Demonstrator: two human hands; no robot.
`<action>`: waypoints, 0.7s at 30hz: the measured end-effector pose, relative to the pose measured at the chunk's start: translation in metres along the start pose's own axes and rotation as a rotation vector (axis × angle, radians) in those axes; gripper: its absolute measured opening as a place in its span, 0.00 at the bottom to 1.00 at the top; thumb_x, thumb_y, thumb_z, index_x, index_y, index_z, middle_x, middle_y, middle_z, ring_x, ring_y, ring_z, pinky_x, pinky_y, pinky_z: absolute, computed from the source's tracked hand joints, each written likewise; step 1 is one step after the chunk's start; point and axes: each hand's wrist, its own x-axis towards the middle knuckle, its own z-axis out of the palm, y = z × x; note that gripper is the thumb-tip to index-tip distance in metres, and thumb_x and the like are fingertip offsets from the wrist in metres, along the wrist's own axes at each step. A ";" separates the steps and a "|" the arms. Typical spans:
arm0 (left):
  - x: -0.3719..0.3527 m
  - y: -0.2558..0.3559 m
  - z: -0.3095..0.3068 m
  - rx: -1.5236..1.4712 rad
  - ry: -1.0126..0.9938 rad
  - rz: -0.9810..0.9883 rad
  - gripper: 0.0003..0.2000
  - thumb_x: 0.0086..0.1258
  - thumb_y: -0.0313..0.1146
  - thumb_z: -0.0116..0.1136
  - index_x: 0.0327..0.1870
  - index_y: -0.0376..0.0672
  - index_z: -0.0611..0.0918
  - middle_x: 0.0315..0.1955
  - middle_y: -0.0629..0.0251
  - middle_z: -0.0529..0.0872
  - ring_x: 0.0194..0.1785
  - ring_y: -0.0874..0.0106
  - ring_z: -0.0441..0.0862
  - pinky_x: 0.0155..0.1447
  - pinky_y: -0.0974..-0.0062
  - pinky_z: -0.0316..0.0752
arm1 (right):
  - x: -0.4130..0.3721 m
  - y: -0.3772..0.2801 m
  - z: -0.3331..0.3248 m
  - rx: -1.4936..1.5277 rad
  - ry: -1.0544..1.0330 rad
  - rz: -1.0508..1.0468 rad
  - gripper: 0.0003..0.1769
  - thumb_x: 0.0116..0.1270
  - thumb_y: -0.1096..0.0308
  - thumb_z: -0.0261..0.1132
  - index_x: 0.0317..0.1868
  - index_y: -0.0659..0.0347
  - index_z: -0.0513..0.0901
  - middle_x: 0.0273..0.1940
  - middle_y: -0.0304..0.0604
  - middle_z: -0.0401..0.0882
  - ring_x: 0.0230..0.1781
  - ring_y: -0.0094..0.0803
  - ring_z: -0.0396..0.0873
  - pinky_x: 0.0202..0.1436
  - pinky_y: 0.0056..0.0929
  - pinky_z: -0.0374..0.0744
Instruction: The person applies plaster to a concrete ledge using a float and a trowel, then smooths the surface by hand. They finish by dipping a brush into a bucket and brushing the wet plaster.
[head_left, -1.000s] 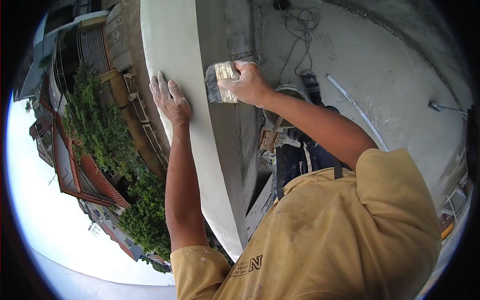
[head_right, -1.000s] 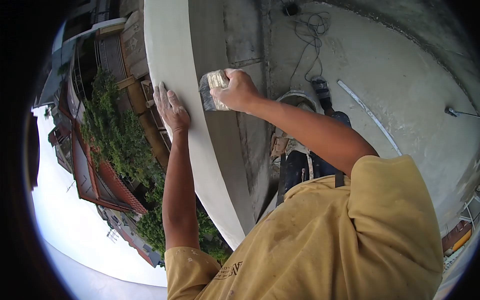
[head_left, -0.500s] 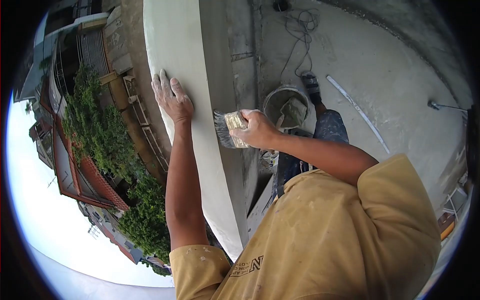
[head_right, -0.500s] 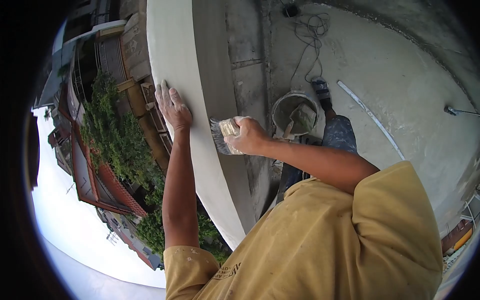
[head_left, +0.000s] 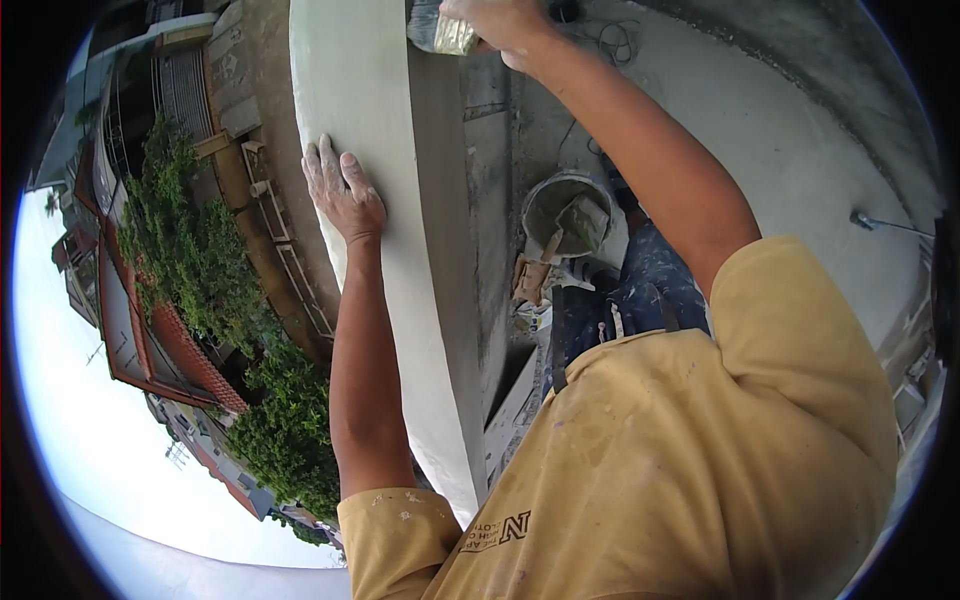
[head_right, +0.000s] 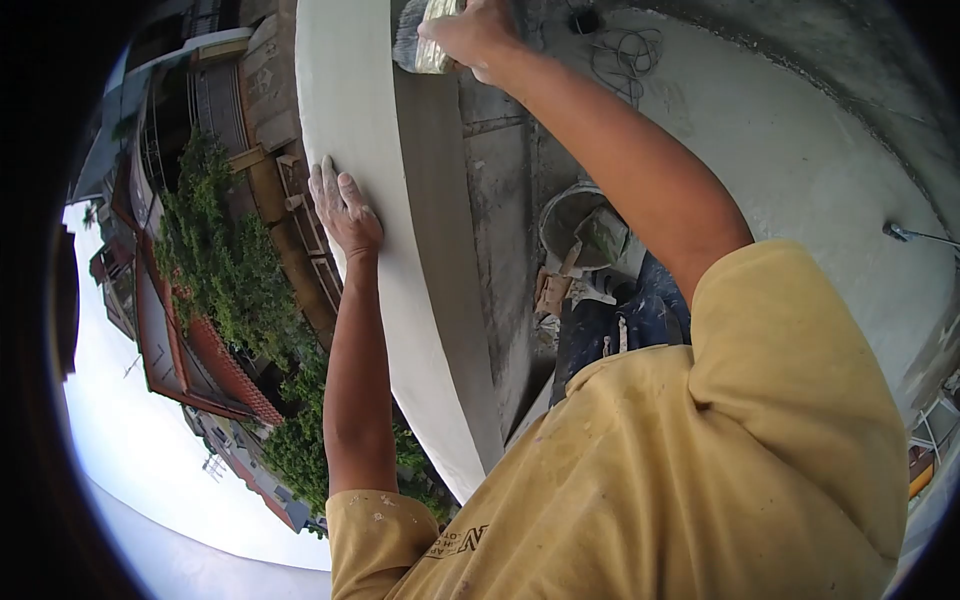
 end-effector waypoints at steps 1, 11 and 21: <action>0.000 0.002 -0.001 -0.001 0.003 0.000 0.31 0.78 0.54 0.34 0.69 0.39 0.70 0.70 0.44 0.65 0.75 0.46 0.56 0.76 0.52 0.49 | -0.004 0.035 0.011 -0.050 0.038 0.001 0.20 0.53 0.68 0.73 0.41 0.73 0.79 0.35 0.54 0.83 0.35 0.40 0.84 0.38 0.36 0.82; 0.000 -0.001 0.000 0.011 0.000 0.013 0.30 0.78 0.53 0.35 0.69 0.38 0.70 0.70 0.44 0.64 0.75 0.46 0.56 0.76 0.52 0.49 | 0.000 0.031 0.007 0.037 -0.150 0.122 0.12 0.60 0.73 0.69 0.43 0.71 0.81 0.37 0.47 0.85 0.34 0.30 0.85 0.38 0.31 0.84; 0.001 -0.001 -0.001 0.023 -0.010 0.027 0.29 0.78 0.51 0.34 0.70 0.39 0.69 0.71 0.44 0.64 0.75 0.47 0.55 0.77 0.53 0.47 | -0.047 0.045 0.021 -0.185 -0.010 0.079 0.19 0.61 0.62 0.69 0.44 0.72 0.80 0.37 0.51 0.85 0.38 0.36 0.85 0.42 0.33 0.82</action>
